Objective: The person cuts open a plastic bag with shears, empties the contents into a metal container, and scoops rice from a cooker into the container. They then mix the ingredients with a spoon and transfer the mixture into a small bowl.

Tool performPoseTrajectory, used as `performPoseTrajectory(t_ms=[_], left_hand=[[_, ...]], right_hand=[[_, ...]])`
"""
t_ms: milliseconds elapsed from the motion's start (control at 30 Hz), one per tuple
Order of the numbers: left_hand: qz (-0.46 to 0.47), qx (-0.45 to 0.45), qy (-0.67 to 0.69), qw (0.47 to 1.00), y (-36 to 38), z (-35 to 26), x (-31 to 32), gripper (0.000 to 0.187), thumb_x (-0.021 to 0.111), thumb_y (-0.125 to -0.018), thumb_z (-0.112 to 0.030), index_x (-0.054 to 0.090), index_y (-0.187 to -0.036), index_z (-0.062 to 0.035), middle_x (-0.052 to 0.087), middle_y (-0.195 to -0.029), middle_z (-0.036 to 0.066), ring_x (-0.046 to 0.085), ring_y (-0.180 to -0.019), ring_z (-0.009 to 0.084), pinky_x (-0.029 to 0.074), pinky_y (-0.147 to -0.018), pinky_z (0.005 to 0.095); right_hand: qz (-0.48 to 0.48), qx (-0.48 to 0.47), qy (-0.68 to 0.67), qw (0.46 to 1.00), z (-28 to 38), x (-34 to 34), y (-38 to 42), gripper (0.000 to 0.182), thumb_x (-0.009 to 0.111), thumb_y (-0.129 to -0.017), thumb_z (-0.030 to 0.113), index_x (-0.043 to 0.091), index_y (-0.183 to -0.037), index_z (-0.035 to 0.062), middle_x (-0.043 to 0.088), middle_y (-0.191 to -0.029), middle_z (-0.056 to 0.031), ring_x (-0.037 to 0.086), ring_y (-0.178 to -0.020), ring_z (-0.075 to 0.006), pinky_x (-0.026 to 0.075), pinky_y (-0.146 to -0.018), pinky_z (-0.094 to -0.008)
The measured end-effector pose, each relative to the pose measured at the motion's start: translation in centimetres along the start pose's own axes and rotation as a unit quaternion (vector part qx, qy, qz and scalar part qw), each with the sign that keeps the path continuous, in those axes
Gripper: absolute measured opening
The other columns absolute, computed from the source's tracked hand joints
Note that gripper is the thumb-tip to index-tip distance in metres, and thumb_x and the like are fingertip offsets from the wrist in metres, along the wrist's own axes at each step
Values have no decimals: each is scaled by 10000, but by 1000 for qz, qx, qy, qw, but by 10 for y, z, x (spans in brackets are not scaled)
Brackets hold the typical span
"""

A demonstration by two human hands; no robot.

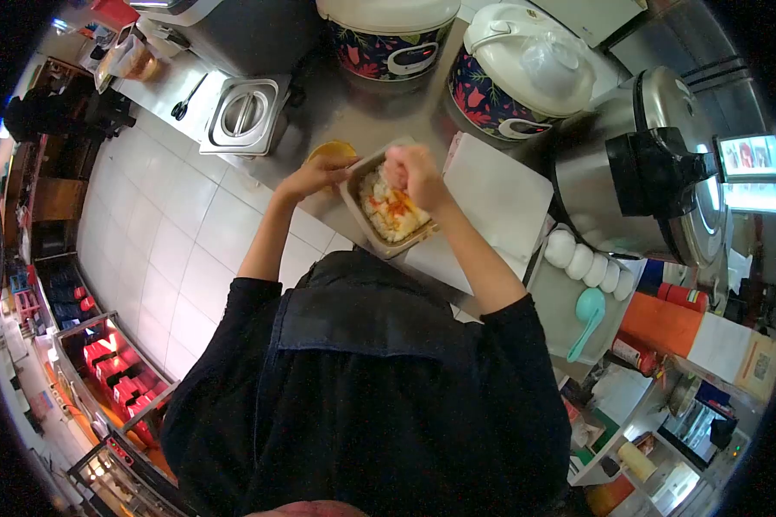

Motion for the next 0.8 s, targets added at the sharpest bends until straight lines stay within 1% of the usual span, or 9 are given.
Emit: performPoseTrajectory(t_ms=[67,100,200,367,467,533,600,700,800], left_hand=[[3,14,-11,1000,-8,0,-1,385,562,-860,-214,531,-1207,-49,577,-814,-5,498,-640,66,443,-567,207],[7,28,-28,999,-9,-2,-2,371,563,-861,-217,546,-1191,-48,577,-814,-6,495,-647,66,438,-567,209],[-55,11,-4,998,-6,-3,-4,333,576,-851,-215,586,-1130,-34,575,-808,-4,496,-671,63,429,-573,209],[-137,12,5,990,2,-3,-3,261,607,-825,-222,622,-1000,-28,577,-817,-4,507,-711,69,412,-602,207],[-182,19,30,983,-4,10,-5,234,635,-806,-215,609,-944,-28,576,-808,2,508,-695,71,400,-601,205],[-214,18,30,976,-2,16,-6,232,659,-791,-213,601,-908,-22,573,-780,9,501,-662,64,392,-581,198],[-277,74,7,958,0,6,-9,279,675,-779,-191,544,-949,-12,545,-726,-1,488,-622,70,392,-571,206],[-337,100,65,934,-1,11,-5,307,663,-789,-165,457,-961,-16,513,-746,9,472,-646,69,386,-580,209],[-464,181,57,865,4,13,5,321,642,-803,-138,385,-962,-28,474,-795,28,452,-697,78,384,-613,219]], right_hand=[[6,-119,-40,992,42,2,-2,395,416,-864,200,294,-502,100,268,-449,21,260,-413,-88,223,-422,-252],[-67,-147,46,986,7,-18,-12,405,407,-866,211,284,-498,96,266,-439,17,256,-408,-90,217,-420,-261],[-12,-28,-35,999,-22,-4,-18,412,397,-873,214,286,-496,92,279,-439,9,256,-405,-94,214,-420,-269],[-37,-149,18,988,23,-16,-8,401,416,-854,216,264,-499,108,238,-449,26,223,-415,-76,186,-425,-260],[-38,-49,-57,996,-26,-27,-14,407,406,-859,222,263,-497,104,234,-450,29,213,-418,-71,179,-426,-263],[4,-37,-18,999,2,-6,-3,410,401,-863,230,258,-499,105,226,-454,32,208,-419,-73,177,-427,-265],[18,-154,24,988,57,10,8,411,405,-856,230,250,-494,113,223,-458,33,212,-421,-78,180,-428,-261],[-32,-128,173,976,-21,-12,0,418,381,-867,251,258,-493,111,239,-451,20,216,-419,-71,189,-434,-259],[-39,-130,250,959,-7,-1,8,428,367,-874,270,300,-487,98,283,-448,0,248,-422,-75,201,-432,-261]])
Point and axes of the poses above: each hand's wrist, its own y-axis away from the middle knuckle, its own x-axis out of the palm, z = x × y, the point moved 7 cm from there along -y, towards the middle knuckle
